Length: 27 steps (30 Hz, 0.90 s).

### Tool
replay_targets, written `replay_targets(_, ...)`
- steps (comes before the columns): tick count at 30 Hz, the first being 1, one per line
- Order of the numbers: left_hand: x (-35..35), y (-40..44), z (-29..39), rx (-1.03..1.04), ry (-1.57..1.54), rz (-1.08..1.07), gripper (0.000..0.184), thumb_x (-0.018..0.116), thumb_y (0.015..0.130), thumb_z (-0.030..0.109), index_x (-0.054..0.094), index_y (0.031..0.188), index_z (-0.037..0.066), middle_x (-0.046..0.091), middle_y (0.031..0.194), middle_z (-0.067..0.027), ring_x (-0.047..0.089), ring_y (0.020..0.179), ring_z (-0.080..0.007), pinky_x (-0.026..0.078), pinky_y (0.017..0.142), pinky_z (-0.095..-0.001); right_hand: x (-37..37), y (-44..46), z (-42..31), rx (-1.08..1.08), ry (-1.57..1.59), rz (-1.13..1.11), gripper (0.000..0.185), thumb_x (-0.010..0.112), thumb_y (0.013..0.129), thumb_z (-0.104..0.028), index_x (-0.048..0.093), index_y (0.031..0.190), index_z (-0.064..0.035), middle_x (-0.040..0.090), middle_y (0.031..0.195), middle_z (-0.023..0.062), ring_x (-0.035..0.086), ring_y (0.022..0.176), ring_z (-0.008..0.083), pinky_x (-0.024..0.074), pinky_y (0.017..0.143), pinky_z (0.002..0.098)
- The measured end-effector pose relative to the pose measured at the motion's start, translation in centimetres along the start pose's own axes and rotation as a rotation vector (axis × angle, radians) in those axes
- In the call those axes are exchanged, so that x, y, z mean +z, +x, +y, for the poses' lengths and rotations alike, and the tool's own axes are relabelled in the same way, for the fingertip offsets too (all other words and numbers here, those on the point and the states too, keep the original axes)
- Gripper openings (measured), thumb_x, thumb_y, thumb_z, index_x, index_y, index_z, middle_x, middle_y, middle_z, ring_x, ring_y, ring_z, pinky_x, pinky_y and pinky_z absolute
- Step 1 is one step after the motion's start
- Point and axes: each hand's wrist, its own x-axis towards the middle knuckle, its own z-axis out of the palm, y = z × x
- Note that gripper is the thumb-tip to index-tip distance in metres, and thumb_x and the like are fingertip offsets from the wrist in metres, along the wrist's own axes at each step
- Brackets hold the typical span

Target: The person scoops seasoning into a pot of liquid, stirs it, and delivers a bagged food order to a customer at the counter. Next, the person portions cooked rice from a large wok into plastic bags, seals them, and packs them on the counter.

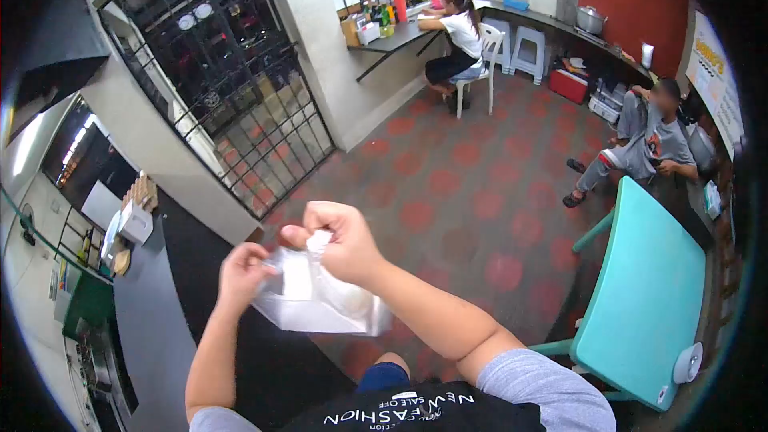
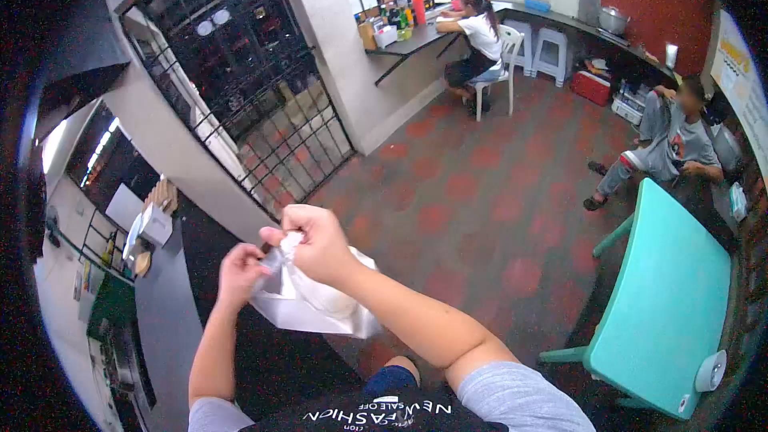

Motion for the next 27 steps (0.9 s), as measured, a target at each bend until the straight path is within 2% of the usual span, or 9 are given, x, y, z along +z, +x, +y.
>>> replay_targets(3,6.4,6.4,-1.0,-0.082,0.091,-0.409,0.057,0.077,0.064,-0.001,0.052,0.115,0.007,0.049,0.083,0.0023,0.053,0.081,-0.0063,0.046,0.069,-0.0240,-6.3,2.4,2.0,0.043,-0.029,0.058,0.049,0.070,0.082,-0.008,0.027,0.060,-0.0069,0.029,0.060,-0.0034,0.027,0.057,0.0062,0.0239,0.049,0.0252)
replay_targets(5,9.8,11.0,-0.1,-0.120,0.246,-0.681,0.067,0.077,0.065,0.006,0.048,0.126,0.008,0.057,0.091,-0.0033,0.057,0.088,-0.0131,0.048,0.075,-0.0289,-10.5,4.2,2.5,-0.018,-0.179,0.078,0.048,0.070,0.081,-0.005,0.027,0.059,-0.0071,0.030,0.059,-0.0032,0.026,0.055,0.0066,0.0232,0.048,0.0256)
replay_targets(8,13.4,18.3,0.5,0.096,0.325,-0.927,0.070,0.073,0.068,0.008,0.045,0.133,0.008,0.062,0.108,-0.0152,0.061,0.101,-0.0284,0.048,0.085,-0.0367,-16.5,6.7,3.3,0.012,-0.256,0.065,0.048,0.073,0.079,-0.011,0.030,0.058,-0.0056,0.031,0.056,-0.0008,0.029,0.053,0.0089,0.0252,0.047,0.0280)
replay_targets(11,16.6,25.4,3.2,0.247,0.591,-0.909,0.061,0.068,0.069,0.007,0.052,0.128,0.008,0.064,0.106,-0.0179,0.064,0.093,-0.0285,0.049,0.082,-0.0355,-21.5,10.1,3.1,0.007,-0.353,0.006,0.048,0.074,0.075,-0.004,0.029,0.057,-0.0060,0.033,0.054,0.0010,0.031,0.051,0.0106,0.0253,0.047,0.0285)
replay_targets(12,17.7,27.8,4.2,0.257,0.569,-0.849,0.046,0.064,0.072,0.006,0.060,0.118,0.005,0.064,0.107,-0.0203,0.063,0.098,-0.0320,0.048,0.085,-0.0378,-23.3,11.4,3.2,-0.002,-0.393,0.000,0.048,0.074,0.075,-0.004,0.029,0.057,-0.0061,0.034,0.054,0.0010,0.031,0.051,0.0107,0.0254,0.047,0.0283)
replay_targets(16,20.6,37.7,7.4,0.395,0.678,-0.702,0.022,0.061,0.074,0.009,0.070,0.094,0.005,0.066,0.089,-0.0207,0.064,0.084,-0.0362,0.050,0.079,-0.0417,-30.3,15.5,6.3,0.012,-0.444,0.034,0.047,0.074,0.073,-0.001,0.030,0.056,-0.0074,0.039,0.055,0.0015,0.035,0.051,0.0109,0.0255,0.047,0.0287)
replay_targets(22,25.2,51.9,10.7,0.396,0.749,-0.504,0.013,0.062,0.073,0.010,0.068,0.083,0.006,0.065,0.083,-0.0193,0.064,0.083,-0.0343,0.049,0.075,-0.0426,-41.3,23.7,12.2,0.027,-0.534,0.080,0.047,0.076,0.075,-0.007,0.033,0.056,-0.0057,0.038,0.055,0.0010,0.036,0.052,0.0106,0.0268,0.048,0.0277)
replay_targets(25,28.6,58.1,12.6,0.352,0.670,-0.583,0.014,0.061,0.071,0.009,0.065,0.085,0.006,0.065,0.082,-0.0180,0.063,0.081,-0.0339,0.049,0.073,-0.0421,-47.1,29.0,15.4,0.038,-0.558,0.025,0.046,0.076,0.074,-0.007,0.034,0.056,-0.0056,0.038,0.056,0.0014,0.036,0.052,0.0113,0.0280,0.048,0.0279)
replay_targets(27,31.5,61.3,12.2,0.439,0.493,-0.393,0.018,0.059,0.072,0.008,0.061,0.090,0.007,0.063,0.075,-0.0155,0.063,0.075,-0.0320,0.047,0.067,-0.0414,-51.0,32.5,17.8,-0.030,-0.579,-0.042,0.045,0.077,0.073,-0.007,0.034,0.058,-0.0059,0.038,0.058,0.0017,0.038,0.054,0.0137,0.0311,0.050,0.0291)
